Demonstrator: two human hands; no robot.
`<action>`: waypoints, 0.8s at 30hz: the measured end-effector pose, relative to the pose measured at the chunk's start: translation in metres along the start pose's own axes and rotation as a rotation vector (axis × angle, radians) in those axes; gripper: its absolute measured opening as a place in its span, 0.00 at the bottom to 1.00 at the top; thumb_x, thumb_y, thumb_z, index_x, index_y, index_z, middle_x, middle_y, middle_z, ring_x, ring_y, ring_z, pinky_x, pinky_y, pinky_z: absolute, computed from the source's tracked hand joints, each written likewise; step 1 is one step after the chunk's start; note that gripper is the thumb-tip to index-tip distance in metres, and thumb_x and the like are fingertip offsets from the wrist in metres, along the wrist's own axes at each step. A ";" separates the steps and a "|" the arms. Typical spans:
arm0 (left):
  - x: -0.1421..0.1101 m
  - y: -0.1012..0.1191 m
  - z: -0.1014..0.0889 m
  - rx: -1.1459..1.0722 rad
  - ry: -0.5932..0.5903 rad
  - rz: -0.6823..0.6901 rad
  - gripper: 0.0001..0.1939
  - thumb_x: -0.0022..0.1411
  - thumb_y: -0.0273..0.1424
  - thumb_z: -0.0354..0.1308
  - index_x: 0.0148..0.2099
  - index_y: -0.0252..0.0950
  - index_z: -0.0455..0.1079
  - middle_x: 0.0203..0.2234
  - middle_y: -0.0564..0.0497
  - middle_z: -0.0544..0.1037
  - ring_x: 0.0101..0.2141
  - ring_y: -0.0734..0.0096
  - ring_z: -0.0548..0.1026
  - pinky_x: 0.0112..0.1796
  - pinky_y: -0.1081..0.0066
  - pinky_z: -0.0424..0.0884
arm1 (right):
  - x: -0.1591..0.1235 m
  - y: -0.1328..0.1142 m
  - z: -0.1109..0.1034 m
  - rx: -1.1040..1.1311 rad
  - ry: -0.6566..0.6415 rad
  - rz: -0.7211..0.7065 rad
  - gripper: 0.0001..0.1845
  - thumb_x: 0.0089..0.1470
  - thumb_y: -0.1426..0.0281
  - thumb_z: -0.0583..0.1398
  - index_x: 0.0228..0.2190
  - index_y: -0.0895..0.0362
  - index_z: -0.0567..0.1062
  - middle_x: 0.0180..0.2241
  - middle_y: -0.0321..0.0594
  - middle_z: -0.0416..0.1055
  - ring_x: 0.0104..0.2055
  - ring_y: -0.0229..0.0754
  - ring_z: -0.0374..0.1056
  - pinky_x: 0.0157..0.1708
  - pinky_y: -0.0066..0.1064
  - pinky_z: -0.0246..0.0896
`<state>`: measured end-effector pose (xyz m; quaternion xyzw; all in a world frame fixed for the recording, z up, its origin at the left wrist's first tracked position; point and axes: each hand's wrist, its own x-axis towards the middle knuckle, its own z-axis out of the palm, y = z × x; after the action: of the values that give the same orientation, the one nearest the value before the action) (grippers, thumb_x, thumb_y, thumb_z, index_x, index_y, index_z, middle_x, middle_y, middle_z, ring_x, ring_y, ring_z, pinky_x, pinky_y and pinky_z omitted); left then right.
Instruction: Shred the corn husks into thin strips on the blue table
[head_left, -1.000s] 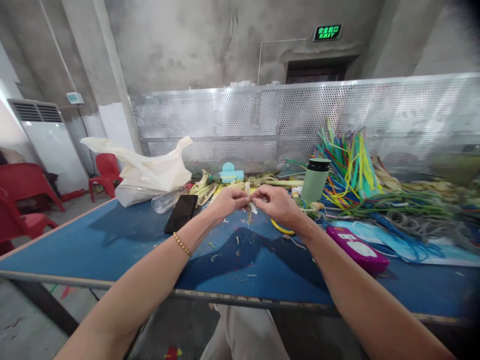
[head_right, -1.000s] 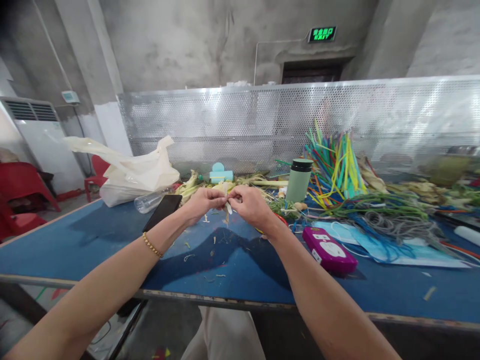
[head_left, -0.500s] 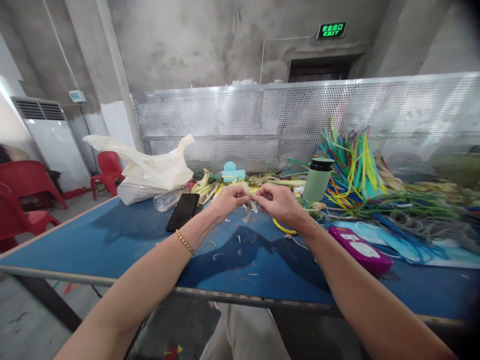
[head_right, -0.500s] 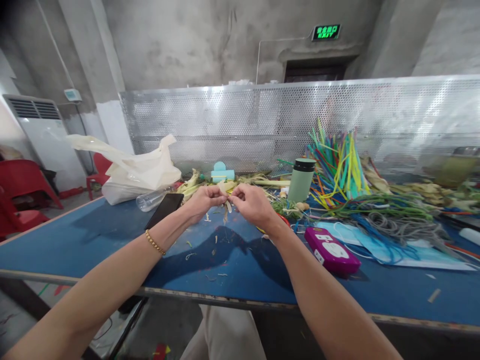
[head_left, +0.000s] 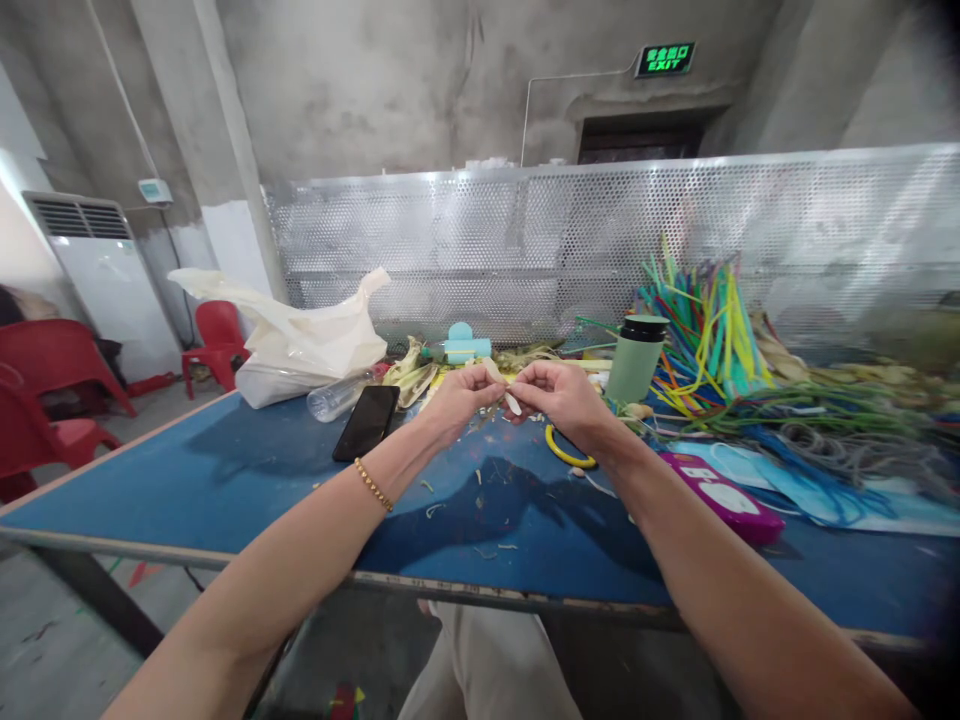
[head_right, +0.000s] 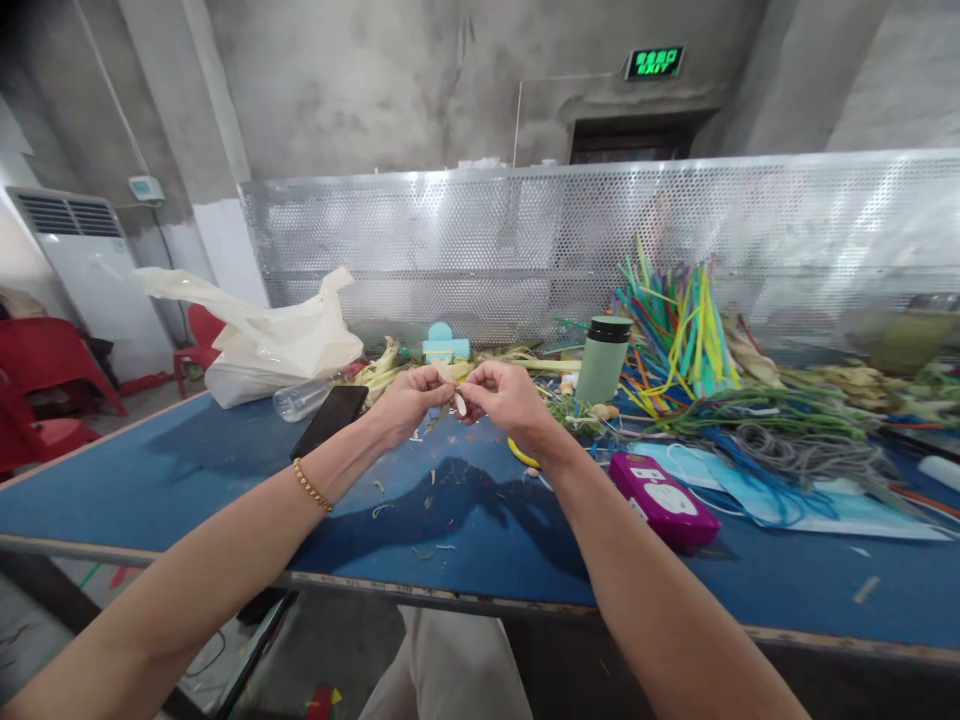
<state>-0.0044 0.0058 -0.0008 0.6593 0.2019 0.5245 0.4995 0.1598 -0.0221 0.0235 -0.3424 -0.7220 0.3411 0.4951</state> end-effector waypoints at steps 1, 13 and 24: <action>0.000 0.000 0.000 -0.004 -0.001 0.002 0.13 0.51 0.36 0.66 0.30 0.32 0.70 0.23 0.51 0.74 0.26 0.75 0.68 0.34 0.71 0.62 | 0.000 0.000 0.000 0.008 0.007 -0.003 0.19 0.45 0.56 0.67 0.24 0.58 0.70 0.20 0.39 0.74 0.23 0.39 0.71 0.26 0.33 0.71; 0.000 0.006 -0.004 0.072 0.008 -0.063 0.12 0.47 0.33 0.69 0.30 0.30 0.73 0.24 0.50 0.75 0.26 0.76 0.68 0.32 0.72 0.61 | 0.003 0.009 -0.010 -0.444 0.082 -0.167 0.06 0.53 0.67 0.59 0.28 0.57 0.71 0.21 0.37 0.72 0.21 0.38 0.68 0.24 0.30 0.62; -0.002 0.008 -0.003 0.165 0.006 -0.030 0.11 0.48 0.33 0.68 0.30 0.31 0.73 0.23 0.51 0.75 0.26 0.77 0.68 0.32 0.72 0.62 | 0.001 0.002 -0.010 -0.648 0.061 -0.308 0.06 0.50 0.71 0.59 0.30 0.59 0.76 0.29 0.42 0.77 0.30 0.41 0.70 0.31 0.30 0.60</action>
<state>-0.0102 0.0024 0.0050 0.6937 0.2557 0.5003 0.4507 0.1695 -0.0187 0.0246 -0.3791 -0.8205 0.0055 0.4279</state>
